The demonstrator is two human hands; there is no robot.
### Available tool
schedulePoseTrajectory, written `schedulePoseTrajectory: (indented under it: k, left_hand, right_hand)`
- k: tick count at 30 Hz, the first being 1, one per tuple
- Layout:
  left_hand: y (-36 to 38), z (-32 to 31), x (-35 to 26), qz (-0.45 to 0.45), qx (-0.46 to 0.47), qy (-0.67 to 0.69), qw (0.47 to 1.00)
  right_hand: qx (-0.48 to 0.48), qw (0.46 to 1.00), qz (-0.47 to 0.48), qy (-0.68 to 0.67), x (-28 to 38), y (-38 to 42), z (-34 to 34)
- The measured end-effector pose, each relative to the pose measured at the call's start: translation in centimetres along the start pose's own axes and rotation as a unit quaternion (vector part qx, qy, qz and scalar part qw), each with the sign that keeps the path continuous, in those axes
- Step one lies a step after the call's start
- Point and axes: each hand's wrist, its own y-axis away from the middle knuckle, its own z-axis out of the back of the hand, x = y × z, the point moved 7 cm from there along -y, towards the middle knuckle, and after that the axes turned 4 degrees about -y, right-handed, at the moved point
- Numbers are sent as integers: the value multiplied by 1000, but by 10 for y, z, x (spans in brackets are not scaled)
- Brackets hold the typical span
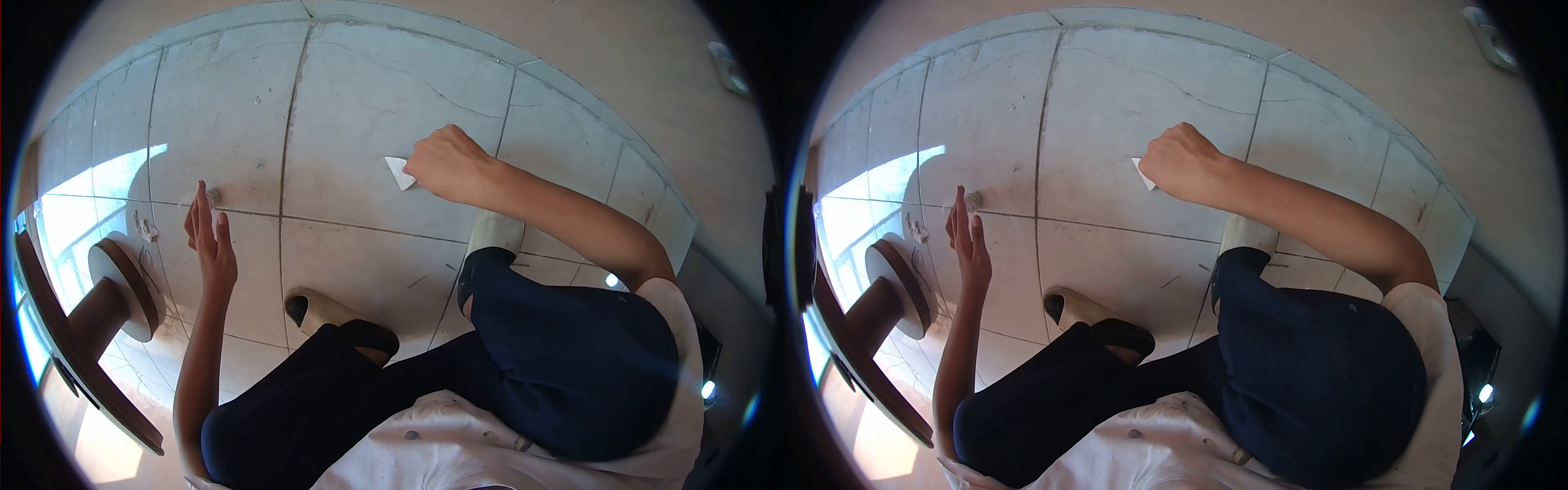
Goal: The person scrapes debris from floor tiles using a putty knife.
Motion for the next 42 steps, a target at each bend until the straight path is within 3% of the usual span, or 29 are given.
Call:
schedulePoseTrajectory:
  k: [5, 9, 14, 16, 18, 20, 22, 24, 28, 31, 42]
  left_hand:
    - [18, -4, 16, 28, 27, -27, 999]
    - [17, -7, 14, 24, 30, -36, 999]
    - [0, 16, -20, -55, -91, -52, 993]
    - [-7, 20, -39, -97, -73, -59, 991]
    - [-14, 26, -60, -144, -52, -72, 986]
    - [-10, -11, -90, -188, 247, 24, 950]
    - [1, -37, -127, -268, 307, -73, 911]
    - [8, -76, -145, -285, 316, -100, 899]
    - [21, -159, -180, -220, 274, -100, 931]
    - [22, -186, -188, -128, 206, -90, 966]
    - [17, -183, -175, -168, 155, -111, 967]
  right_hand:
    - [-70, 994, -56, -60, -7, -19, 21]
    - [-29, 995, -88, -45, 14, -16, -14]
    - [10, 991, -125, -48, 26, 20, -35]
    - [-1, 991, -120, -52, 20, 32, -33]
    - [-77, 982, -141, -97, 4, 48, -16]
    - [-78, 981, -148, -103, -8, 71, -19]
    - [-80, 980, -151, -98, -19, 85, -21]
    - [-59, 974, -180, -121, -22, 95, -42]
    - [-84, 960, -197, -178, -16, 87, -57]
    - [-112, 958, -191, -183, -11, 78, -56]
    - [-160, 953, -175, -187, -2, 59, -58]
